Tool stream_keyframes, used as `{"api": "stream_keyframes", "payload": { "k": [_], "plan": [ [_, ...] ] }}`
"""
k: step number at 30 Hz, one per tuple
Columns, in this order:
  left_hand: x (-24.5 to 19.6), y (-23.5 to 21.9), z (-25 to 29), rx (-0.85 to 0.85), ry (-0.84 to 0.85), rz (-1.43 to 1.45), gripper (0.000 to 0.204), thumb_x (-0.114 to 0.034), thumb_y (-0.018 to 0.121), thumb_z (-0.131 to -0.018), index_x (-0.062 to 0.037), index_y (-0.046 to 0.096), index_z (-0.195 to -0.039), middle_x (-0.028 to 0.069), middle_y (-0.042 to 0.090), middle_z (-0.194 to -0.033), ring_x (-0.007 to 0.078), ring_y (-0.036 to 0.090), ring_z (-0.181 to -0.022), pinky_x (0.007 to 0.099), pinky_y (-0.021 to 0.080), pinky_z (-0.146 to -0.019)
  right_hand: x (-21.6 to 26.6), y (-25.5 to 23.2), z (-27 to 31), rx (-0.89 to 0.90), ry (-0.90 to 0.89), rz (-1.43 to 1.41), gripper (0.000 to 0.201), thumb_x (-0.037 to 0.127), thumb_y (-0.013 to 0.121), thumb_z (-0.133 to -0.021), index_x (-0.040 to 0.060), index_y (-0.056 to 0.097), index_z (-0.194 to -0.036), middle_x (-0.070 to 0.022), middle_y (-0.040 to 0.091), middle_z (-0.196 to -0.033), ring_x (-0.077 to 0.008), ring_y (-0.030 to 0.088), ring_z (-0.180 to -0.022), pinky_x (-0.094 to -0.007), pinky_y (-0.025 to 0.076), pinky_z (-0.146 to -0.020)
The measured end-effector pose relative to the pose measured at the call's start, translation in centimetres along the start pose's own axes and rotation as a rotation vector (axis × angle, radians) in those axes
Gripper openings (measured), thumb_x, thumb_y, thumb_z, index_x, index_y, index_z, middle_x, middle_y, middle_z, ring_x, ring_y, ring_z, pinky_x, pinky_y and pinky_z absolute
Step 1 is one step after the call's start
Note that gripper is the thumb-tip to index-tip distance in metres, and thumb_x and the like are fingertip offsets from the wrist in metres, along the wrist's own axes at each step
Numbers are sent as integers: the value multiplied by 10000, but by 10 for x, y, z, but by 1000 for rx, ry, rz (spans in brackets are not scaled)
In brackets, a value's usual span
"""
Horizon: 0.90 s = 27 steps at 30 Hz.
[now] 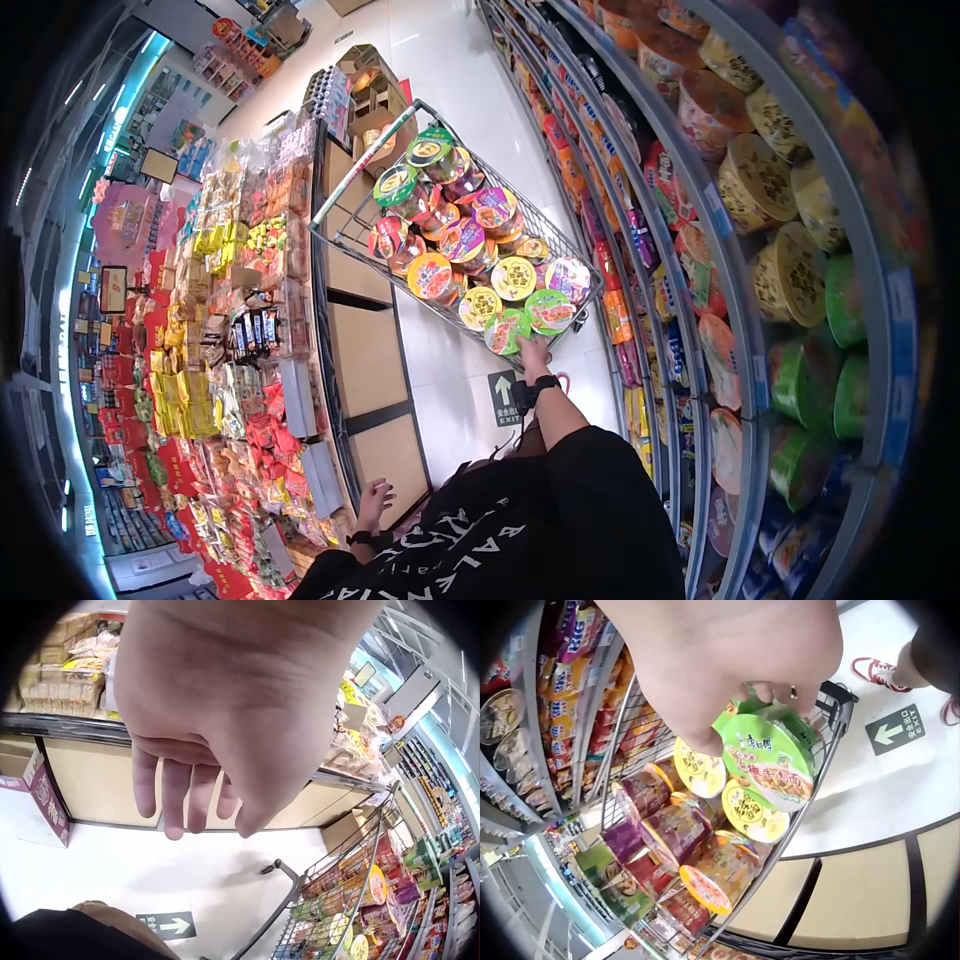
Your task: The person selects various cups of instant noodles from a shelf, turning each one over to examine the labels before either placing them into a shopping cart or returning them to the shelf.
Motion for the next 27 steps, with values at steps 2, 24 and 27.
{"api": "stream_keyframes", "payload": {
  "k": [2, 24, 27],
  "plan": [
    [-8, 1, 5, 104, -40, -92, 483, -299, 612, -1034, -43, 528, -1436, 81, 692, -1215, 205, 702, -1002, 363, 541, -847, -35, -7, -62, 14, -86, -18, 558, 304, 727, -890, 8, 566, -1334, -78, 644, -1245, -210, 607, -1085, -363, 476, -898],
    [-182, -73, -321, 581, 134, -162, 435, -287, 684, -1016, -43, 582, -1361, 22, 693, -1091, 131, 679, -900, 262, 526, -737, 18, 62, -11, -444, 102, -209, 798, 317, 871, -783, 63, 404, -1377, -140, 631, -1180, -249, 695, -969, -405, 596, -706],
    [-284, -52, -338, 519, 298, -334, 435, -268, 677, -1023, -35, 583, -1378, 18, 683, -1079, 116, 661, -933, 260, 512, -779, 30, 94, 14, -556, 82, -271, 689, 342, 865, -788, 46, 472, -1271, -135, 658, -1030, -242, 707, -763, -365, 589, -581]
  ]
}}
Point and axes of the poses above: each hand's wrist, its own z-axis away from the middle knuckle, its own y-axis out of the palm, x = y × z, the point moved 2 cm from there along -z, towards the middle knuckle
